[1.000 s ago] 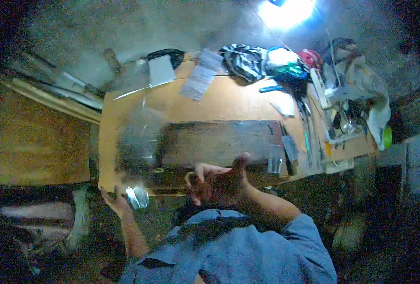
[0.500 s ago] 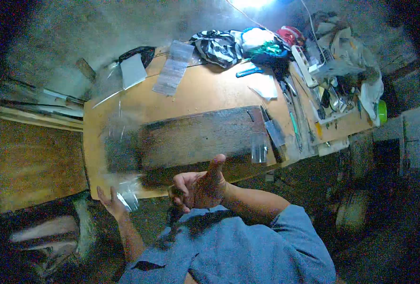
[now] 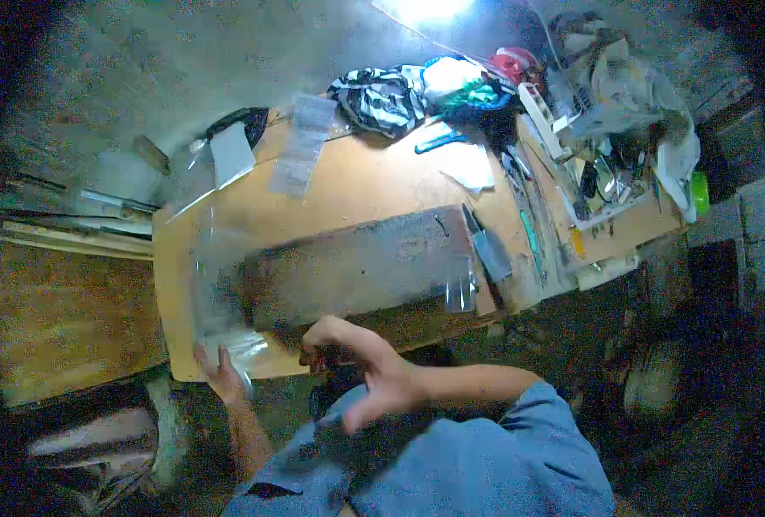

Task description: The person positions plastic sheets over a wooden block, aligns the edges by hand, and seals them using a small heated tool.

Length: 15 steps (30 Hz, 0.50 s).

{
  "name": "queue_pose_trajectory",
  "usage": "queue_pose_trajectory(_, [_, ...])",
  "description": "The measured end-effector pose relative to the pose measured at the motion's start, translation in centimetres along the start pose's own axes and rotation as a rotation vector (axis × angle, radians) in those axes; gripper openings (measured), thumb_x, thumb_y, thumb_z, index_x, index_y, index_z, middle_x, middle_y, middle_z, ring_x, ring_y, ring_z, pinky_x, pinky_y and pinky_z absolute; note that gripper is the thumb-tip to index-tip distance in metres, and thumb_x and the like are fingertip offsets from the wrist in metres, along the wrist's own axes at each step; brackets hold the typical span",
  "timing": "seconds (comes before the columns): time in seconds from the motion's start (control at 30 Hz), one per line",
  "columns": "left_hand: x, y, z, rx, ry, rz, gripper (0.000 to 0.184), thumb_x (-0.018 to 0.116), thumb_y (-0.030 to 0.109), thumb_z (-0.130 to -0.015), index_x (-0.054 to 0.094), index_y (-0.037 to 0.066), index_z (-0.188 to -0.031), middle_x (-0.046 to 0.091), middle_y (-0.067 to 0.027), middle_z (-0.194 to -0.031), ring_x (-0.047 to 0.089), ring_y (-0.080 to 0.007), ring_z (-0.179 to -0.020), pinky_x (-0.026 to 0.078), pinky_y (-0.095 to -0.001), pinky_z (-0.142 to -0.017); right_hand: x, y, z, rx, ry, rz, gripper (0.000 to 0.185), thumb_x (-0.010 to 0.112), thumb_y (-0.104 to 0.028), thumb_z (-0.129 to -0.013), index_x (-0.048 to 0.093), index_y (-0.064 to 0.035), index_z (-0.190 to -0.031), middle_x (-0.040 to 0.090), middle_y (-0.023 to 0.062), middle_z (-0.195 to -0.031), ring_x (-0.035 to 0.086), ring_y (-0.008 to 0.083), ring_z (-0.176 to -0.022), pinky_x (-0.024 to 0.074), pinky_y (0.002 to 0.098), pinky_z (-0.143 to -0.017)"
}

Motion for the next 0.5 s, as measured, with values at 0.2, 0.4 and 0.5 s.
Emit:
queue_pose_trajectory(0.2, [1.9, -1.8, 0.6, 0.129, -0.016, -0.062, 0.064, 0.060, 0.022, -0.091, 0.029, 0.010, -0.146, 0.033, -0.0200, -0.145, 0.035, -0.0344, -0.133, 0.030, -0.0454, -0.109, 4.1, -10.9, -0.2, -0.646, 0.494, 0.340, 0.035, 0.067, -0.034, -0.083, 0.049, -0.0084, -0.098, 0.050, 0.0134, -0.097, 0.056, 0.0284, -0.073, 0.0468, 0.0389, -0.064])
queue_pose_trajectory(0.4, [3.2, 2.7, 0.9, 0.045, -0.083, -0.011, 0.064, 0.059, 0.020, -0.090, 0.031, 0.008, -0.145, 0.036, -0.0203, -0.144, 0.036, -0.0360, -0.132, 0.029, -0.0461, -0.109, 3.5, -14.1, 0.2, -0.799, 0.561, 0.336, 0.020, 0.060, -0.029, -0.090, 0.049, -0.0121, -0.093, 0.048, 0.0105, -0.090, 0.056, 0.0291, -0.068, 0.0448, 0.0394, -0.061])
queue_pose_trajectory(0.5, [5.2, 6.1, -1.2, 0.228, -0.099, -0.081, 0.063, 0.060, 0.019, -0.088, 0.033, 0.007, -0.144, 0.038, -0.0198, -0.143, 0.035, -0.0363, -0.132, 0.028, -0.0462, -0.109, 4.1, -14.9, -0.2, -0.859, 0.644, 0.321, 0.014, 0.062, -0.015, -0.086, 0.050, -0.0109, -0.092, 0.047, 0.0112, -0.086, 0.058, 0.0315, -0.070, 0.0445, 0.0427, -0.061])
Point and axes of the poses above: each hand's wrist, its own z-axis away from the middle knuckle, its own x-axis out of the palm, y = z × x, the point moved 5 cm from there along -z, towards the middle knuckle
